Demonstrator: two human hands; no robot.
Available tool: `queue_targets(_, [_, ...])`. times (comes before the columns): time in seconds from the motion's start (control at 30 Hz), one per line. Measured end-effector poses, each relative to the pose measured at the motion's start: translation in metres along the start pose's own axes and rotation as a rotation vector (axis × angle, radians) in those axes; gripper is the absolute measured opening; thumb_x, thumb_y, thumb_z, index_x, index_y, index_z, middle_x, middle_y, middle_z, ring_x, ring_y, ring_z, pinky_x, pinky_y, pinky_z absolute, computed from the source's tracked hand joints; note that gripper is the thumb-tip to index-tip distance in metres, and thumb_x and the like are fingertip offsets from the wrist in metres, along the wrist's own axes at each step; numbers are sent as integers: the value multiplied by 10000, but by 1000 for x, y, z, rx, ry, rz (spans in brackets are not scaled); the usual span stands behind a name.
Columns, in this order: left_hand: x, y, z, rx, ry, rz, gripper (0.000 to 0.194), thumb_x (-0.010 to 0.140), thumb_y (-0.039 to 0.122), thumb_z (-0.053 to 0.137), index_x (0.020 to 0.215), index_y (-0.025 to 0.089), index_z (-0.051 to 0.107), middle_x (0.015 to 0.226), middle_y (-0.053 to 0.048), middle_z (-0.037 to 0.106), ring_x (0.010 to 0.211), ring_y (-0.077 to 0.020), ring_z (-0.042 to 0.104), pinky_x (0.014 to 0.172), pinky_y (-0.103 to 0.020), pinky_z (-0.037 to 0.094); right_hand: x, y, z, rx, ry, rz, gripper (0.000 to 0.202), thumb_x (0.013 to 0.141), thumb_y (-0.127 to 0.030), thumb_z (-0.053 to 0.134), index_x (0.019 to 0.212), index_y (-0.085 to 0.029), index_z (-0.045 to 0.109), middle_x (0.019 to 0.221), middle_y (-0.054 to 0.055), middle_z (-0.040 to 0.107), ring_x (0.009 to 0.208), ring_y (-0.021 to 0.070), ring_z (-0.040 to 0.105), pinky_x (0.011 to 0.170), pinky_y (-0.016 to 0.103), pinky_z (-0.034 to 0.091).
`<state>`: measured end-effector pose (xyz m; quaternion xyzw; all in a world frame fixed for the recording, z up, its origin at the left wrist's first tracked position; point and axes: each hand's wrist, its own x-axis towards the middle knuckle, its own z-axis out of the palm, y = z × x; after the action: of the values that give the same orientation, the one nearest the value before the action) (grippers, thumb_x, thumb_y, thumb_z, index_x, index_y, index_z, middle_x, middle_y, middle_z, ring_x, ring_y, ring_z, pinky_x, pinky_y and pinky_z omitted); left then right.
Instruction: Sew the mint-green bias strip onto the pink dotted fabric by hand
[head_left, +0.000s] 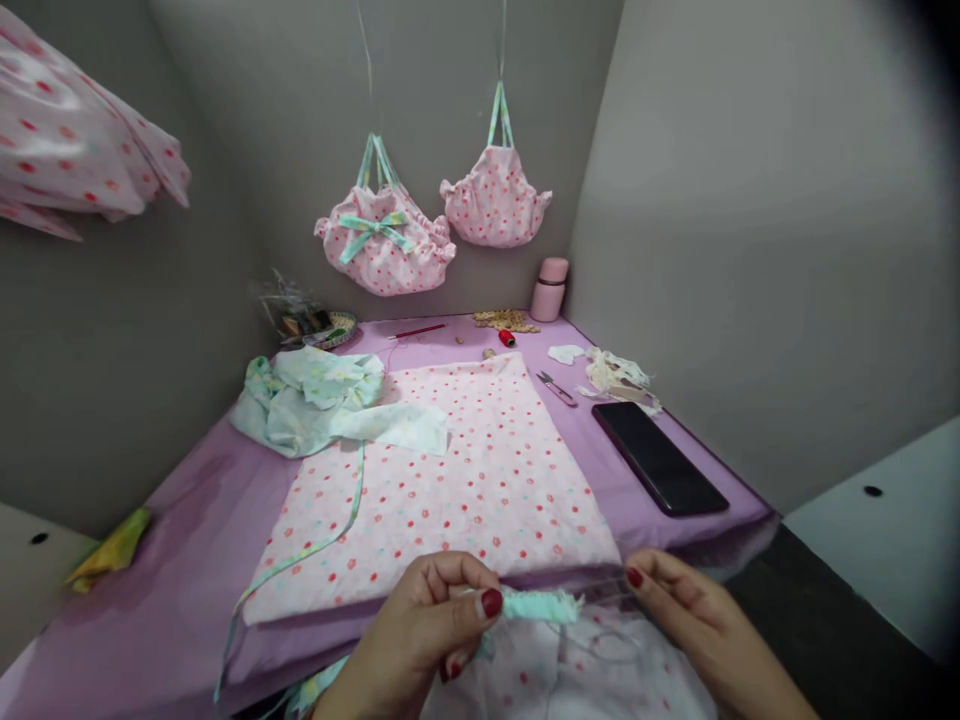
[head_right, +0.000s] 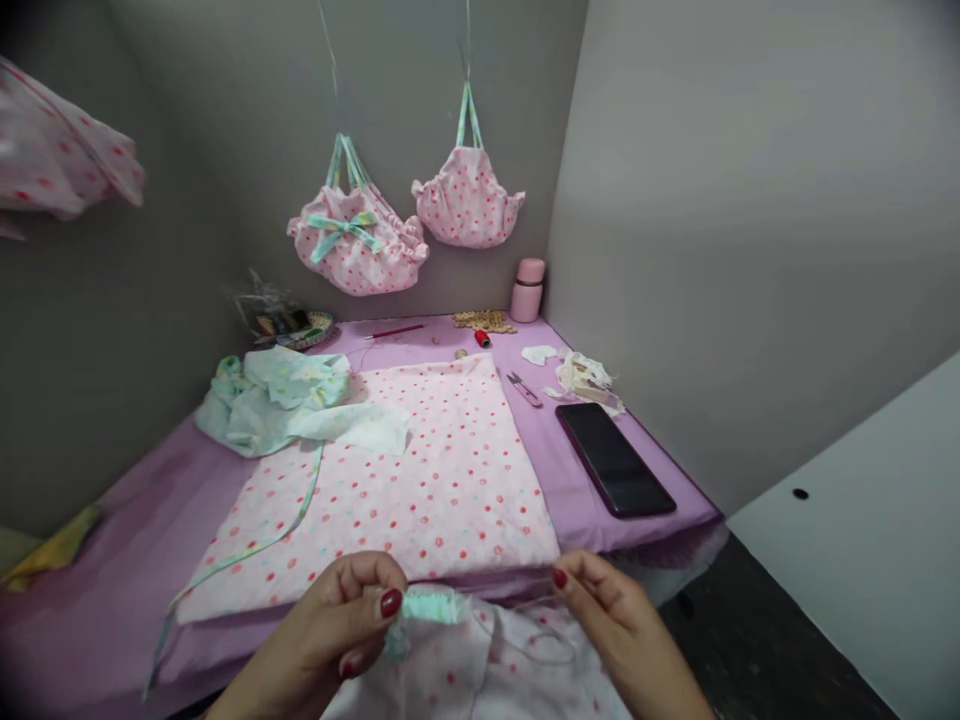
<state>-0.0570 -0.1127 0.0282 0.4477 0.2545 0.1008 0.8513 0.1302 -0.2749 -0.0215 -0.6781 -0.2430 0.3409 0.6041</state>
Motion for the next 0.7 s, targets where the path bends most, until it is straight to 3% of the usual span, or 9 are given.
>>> queue_targets(0.07, [-2, 1, 1, -11, -2, 3, 281, 599, 373, 774, 612, 145, 611, 381, 109, 337, 351, -21, 188, 377, -167, 164, 1, 5, -22, -275, 169, -114, 270, 710, -463, 617, 672, -197, 588, 604, -3, 548, 572, 156, 498, 519, 230, 405])
queue_targets(0.2, [-4, 1, 2, -2, 15, 13, 286, 586, 375, 783, 613, 141, 620, 384, 102, 359, 352, -19, 199, 376, -165, 171, 7, 20, -58, -817, 467, -186, 230, 692, -448, 505, 722, -238, 593, 611, 33, 645, 531, 223, 590, 496, 292, 395])
queue_targets(0.4, [-3, 0, 1, 34, 34, 25, 282, 593, 377, 779, 604, 145, 620, 380, 108, 328, 362, -24, 188, 374, -163, 176, 19, 53, -90, -1343, 545, -138, 226, 787, -420, 418, 741, -245, 553, 539, 63, 637, 406, 253, 555, 423, 316, 285])
queue_targets(0.6, [-2, 1, 2, 76, 53, 33, 294, 587, 392, 779, 605, 145, 620, 400, 104, 335, 364, -24, 194, 363, -161, 185, 26, 82, -111, -1407, 547, -91, 223, 818, -400, 443, 711, -242, 559, 485, 47, 584, 364, 232, 513, 389, 296, 253])
queue_targets(0.7, [-1, 0, 2, 143, 67, 12, 309, 597, 416, 767, 615, 146, 617, 392, 106, 333, 360, -27, 198, 359, -161, 184, 24, 80, -108, -1312, 508, -65, 213, 790, -396, 443, 706, -239, 560, 498, 59, 602, 386, 254, 533, 401, 314, 286])
